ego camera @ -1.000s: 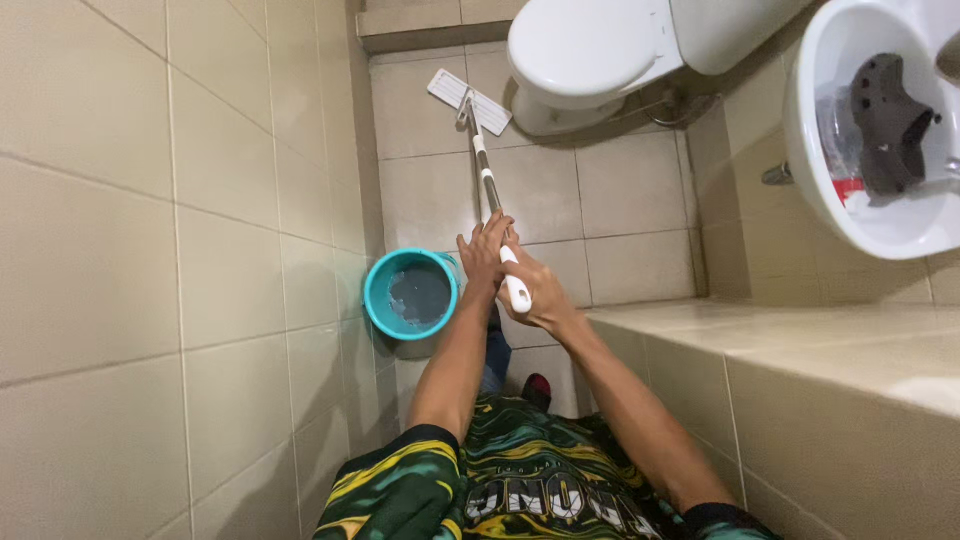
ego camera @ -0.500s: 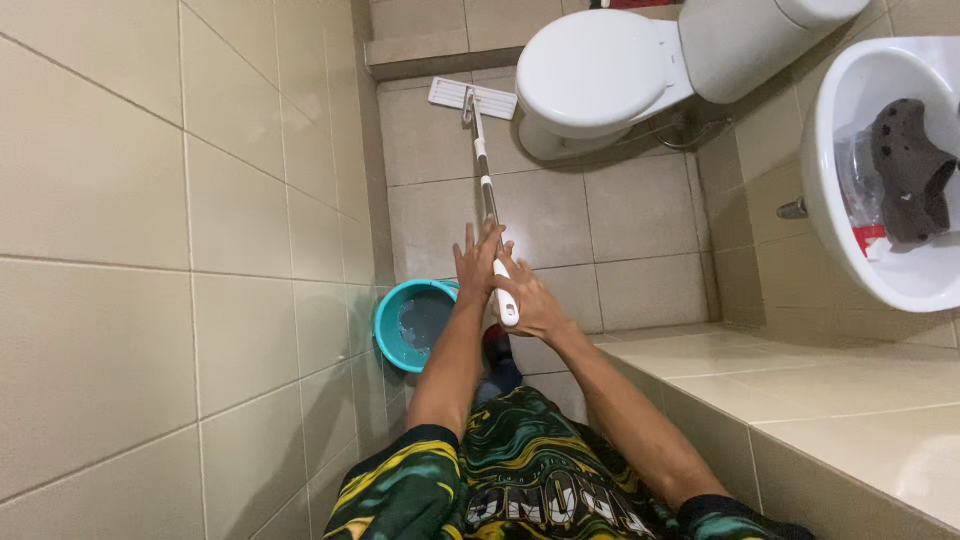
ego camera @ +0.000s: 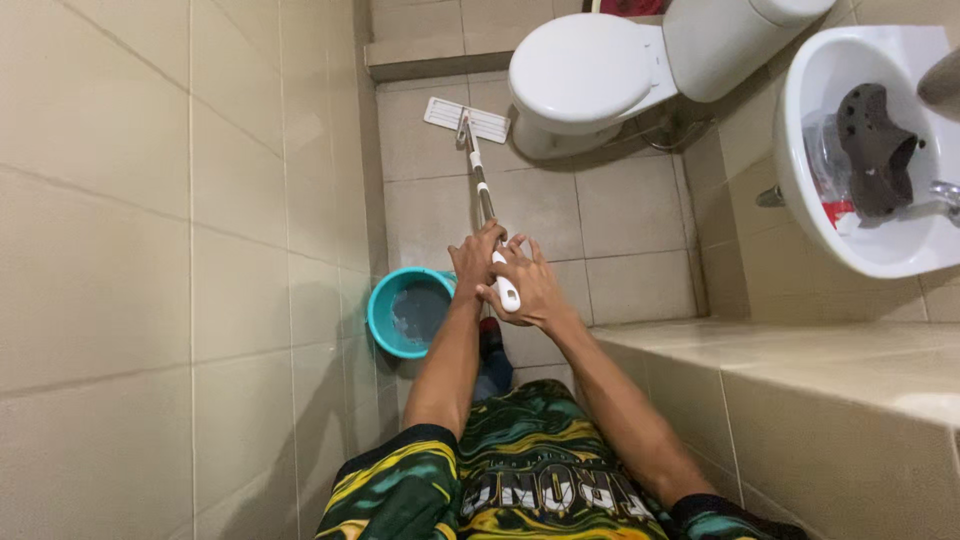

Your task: The person mops the floor in a bathroom around the toilet and sink using a flat mop, periodically dipping it into a bucket of water.

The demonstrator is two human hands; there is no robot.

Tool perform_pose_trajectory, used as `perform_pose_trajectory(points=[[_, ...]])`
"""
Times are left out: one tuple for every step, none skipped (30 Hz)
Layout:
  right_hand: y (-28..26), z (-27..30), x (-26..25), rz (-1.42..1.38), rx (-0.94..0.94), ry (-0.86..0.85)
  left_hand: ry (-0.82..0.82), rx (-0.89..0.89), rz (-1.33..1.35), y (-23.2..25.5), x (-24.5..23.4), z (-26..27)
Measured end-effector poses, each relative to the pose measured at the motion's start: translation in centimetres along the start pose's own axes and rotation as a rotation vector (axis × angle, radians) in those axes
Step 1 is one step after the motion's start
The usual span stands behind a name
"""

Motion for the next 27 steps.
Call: perform_pose_trajectory(points=[[-1.1,1.0,-0.3,0.014,-0.084,0.039,0.030,-0.015,0.019,0.1,-0.1,1.0],[-2.4,1.9,-0.5,0.027,-0.169,0.078,0.037,-0.018,0.018,0.4,-0.1,2.1],[-2.9,2.8,-0.4,0.023,-0.171,0.074,0.044,-0.066,0.078,0.5,0.1,3.8],[-3.1,3.6,0.0,0.033,-0.126,0.024,0.051,-0.114,0.138,0.5,0.2,5.2],[-3.3,4.7,0.5,0.040,-0.079,-0.035,0.048,-0.128,0.139,0.8,0.5,6.9],[-4.0,5.9,0.6,0.034,-0.079,-0.048,0.103,-0.111,0.201,1.4,0.2,8.6],[-4.9,7.0,0.6,0.059,-0.111,-0.057,0.160,-0.090,0.259,1.9,-0.5,10.1],[-5.9,8.1,0.7,0.084,-0.143,-0.066,0.159,-0.100,0.255,1.9,-1.0,11.4],[-6.7,9.1,0.7,0.082,-0.144,-0.080,0.117,-0.117,0.216,2.1,-1.1,12.3],[-7.5,10.0,0.7,0.093,-0.153,-0.072,0.075,-0.135,0.177,2.3,-1.3,13.4],[-8.2,10.7,0.6,0.104,-0.162,-0.056,0.076,-0.141,0.178,2.6,-1.7,14.3],[-8.8,11.4,0.6,0.103,-0.164,-0.062,0.069,-0.177,0.168,2.7,-1.9,15.3],[-9.4,12.4,0.4,0.106,-0.159,-0.045,0.056,-0.217,0.161,2.9,-1.9,16.5],[-9.9,13.2,0.2,0.109,-0.153,-0.028,0.052,-0.228,0.165,3.3,-1.9,17.8],[-10.4,13.8,0.0,0.111,-0.161,-0.035,0.097,-0.228,0.165,3.7,-2.3,18.5],[-10.9,14.7,-0.4,0.084,-0.169,-0.017,0.141,-0.228,0.165,4.1,-2.7,19.1],[-11.3,15.4,-0.6,0.056,-0.173,0.002,0.144,-0.234,0.168,4.4,-2.6,19.6],[-11.5,15.7,-0.6,0.057,-0.177,-0.005,0.084,-0.268,0.128,4.3,-1.7,20.0],[-11.7,16.1,-0.5,0.060,-0.192,0.010,0.017,-0.299,0.086,4.1,-0.6,20.5],[-11.7,16.4,-0.4,0.064,-0.208,0.024,0.015,-0.302,0.086,3.8,0.1,20.7],[-11.7,16.5,0.1,0.064,-0.209,0.025,0.084,-0.280,0.046,3.5,-0.1,20.5],[-11.9,16.5,0.3,0.027,-0.213,0.074,0.154,-0.258,0.007,3.2,-0.2,20.3],[-11.7,16.3,0.3,-0.011,-0.222,0.123,0.158,-0.258,0.005,2.6,0.3,19.9],[-11.5,15.9,0.6,-0.011,-0.226,0.124,0.154,-0.252,0.019,2.2,0.7,19.5],[-10.9,15.6,1.1,-0.075,-0.180,0.114,0.145,-0.245,0.030,1.6,1.1,19.3],[-10.3,15.3,1.5,-0.139,-0.135,0.103,0.144,-0.245,0.026,0.8,1.1,19.0],[-10.0,14.9,1.6,-0.139,-0.134,0.106,0.153,-0.204,-0.023,0.7,0.9,18.2]])
Point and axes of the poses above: each hand's wrist, its own z-axis away from the middle knuckle, its own x-axis out of the palm, y = z × x, the point moved 9 cm from there along -z, towards the middle knuckle, and after that the axes turned 15 degrees about -z, right-handed, at the moved point
